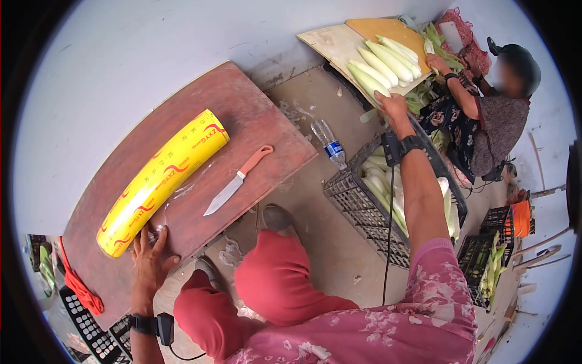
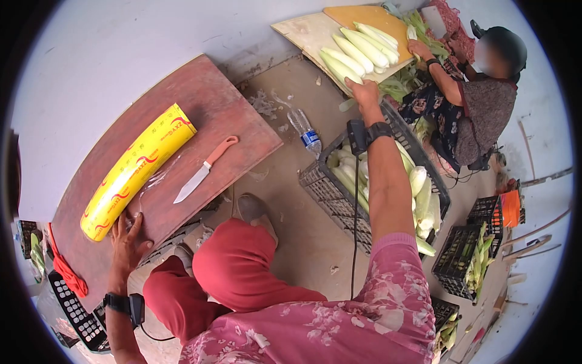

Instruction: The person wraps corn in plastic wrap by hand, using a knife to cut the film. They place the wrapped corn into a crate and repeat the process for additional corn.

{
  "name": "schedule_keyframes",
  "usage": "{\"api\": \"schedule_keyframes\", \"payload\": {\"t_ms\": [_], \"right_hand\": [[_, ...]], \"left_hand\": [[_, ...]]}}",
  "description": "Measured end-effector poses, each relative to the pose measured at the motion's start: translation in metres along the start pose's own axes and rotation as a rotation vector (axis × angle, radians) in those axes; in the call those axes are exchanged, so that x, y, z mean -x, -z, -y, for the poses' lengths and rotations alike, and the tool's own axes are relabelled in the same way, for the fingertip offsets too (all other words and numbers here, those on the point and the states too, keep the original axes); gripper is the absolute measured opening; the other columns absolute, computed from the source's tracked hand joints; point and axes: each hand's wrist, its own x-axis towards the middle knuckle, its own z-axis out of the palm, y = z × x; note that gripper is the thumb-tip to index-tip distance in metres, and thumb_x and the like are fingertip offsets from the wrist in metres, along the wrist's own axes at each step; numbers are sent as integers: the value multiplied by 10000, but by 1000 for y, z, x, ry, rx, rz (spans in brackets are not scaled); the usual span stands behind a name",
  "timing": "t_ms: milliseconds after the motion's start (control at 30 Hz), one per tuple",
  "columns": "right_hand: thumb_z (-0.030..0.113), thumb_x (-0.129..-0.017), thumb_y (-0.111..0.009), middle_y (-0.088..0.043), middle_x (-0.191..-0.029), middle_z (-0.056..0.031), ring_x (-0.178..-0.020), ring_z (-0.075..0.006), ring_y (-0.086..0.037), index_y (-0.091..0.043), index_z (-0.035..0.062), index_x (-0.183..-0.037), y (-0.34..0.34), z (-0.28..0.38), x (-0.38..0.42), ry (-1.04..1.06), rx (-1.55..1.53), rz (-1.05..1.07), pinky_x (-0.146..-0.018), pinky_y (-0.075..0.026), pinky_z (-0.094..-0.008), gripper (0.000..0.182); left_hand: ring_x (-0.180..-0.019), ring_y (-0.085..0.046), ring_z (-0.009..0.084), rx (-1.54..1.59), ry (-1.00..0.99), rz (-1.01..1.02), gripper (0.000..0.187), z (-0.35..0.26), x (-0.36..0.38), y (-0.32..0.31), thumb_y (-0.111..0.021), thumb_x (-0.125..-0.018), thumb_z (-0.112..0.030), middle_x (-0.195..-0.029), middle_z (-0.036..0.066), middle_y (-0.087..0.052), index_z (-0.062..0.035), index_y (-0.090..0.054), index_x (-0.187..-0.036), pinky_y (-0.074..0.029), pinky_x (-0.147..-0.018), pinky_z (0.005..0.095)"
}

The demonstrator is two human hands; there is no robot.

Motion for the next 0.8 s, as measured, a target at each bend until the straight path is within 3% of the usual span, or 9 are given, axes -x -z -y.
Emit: {"api": "schedule_keyframes", "payload": {"t_ms": [133, 200, 233, 333, 367, 533, 633, 800], "right_hand": [[319, -761, -857, -689, -835, -79, -683, -175, -628, -699, -24, -927, 10, -6, -6, -67, 19, 71, -634, -495, -339, 413], [345, -768, -860, -643, -828, -35, -648, -162, -591, -643, 15, -971, 13, -2, 8, -14, -129, 98, -584, -473, -298, 444], [345, -784, -851, -634, -870, -24, -653, -156, -587, -618, 24, -1098, 10, -7, 5, -50, -164, 111, -560, -465, -253, 507], [346, -824, -831, -666, -849, 14, -732, -77, -604, -689, 71, -1029, 9, 11, 23, -83, -215, 303, -630, -479, -213, 371], [340, -844, -816, -670, -885, 7, -758, -79, -614, -680, 67, -1071, 5, 14, 27, -82, -283, 398, -643, -484, -206, 380], [244, -943, -713, -682, -1006, -18, -871, -84, -640, -632, 32, -1169, -38, 75, 116, 39, -461, 733, -731, -515, -222, 320], [203, -954, -686, -672, -1112, -43, -923, -103, -642, -591, 8, -1252, -79, 111, 176, 162, -550, 998, -743, -530, -245, 369], [183, -908, -714, -664, -1091, -47, -945, -103, -613, -597, -36, -1264, -148, 165, 296, 238, -545, 1346, -805, -516, -268, 434]], "left_hand": [[-1430, -271, 453, -4, -49, -57, 788, 1, -1, -3, -831, -729, -335, -1578, 222, -277, -206, -533, -1448, -249, -1157, 574], [-1406, -302, 457, 1, -28, -57, 784, 3, -2, -6, -833, -724, -336, -1559, 220, -302, -218, -538, -1441, -274, -1140, 577], [-1383, -330, 457, -12, -23, -55, 776, 2, -1, -4, -833, -725, -343, -1539, 218, -324, -233, -539, -1435, -306, -1115, 587], [-1402, -309, 460, -35, -38, -33, 759, 5, 0, -3, -802, -762, -376, -1567, 221, -288, -265, -517, -1456, -314, -1099, 621], [-1421, -283, 459, -33, -25, -14, 755, 5, 1, -1, -785, -778, -394, -1573, 229, -275, -258, -506, -1466, -296, -1113, 621], [-1461, -221, 470, -36, -32, -7, 751, 5, 1, -3, -748, -813, -440, -1593, 246, -234, -270, -475, -1492, -261, -1127, 651], [-1457, -222, 479, -18, -31, -14, 747, 9, 1, -8, -746, -815, -443, -1597, 244, -227, -291, -472, -1494, -259, -1124, 656], [-1458, -196, 500, 1, -32, -68, 698, 17, 1, -22, -688, -856, -534, -1620, 213, -201, -365, -457, -1492, -248, -1128, 630]]}}
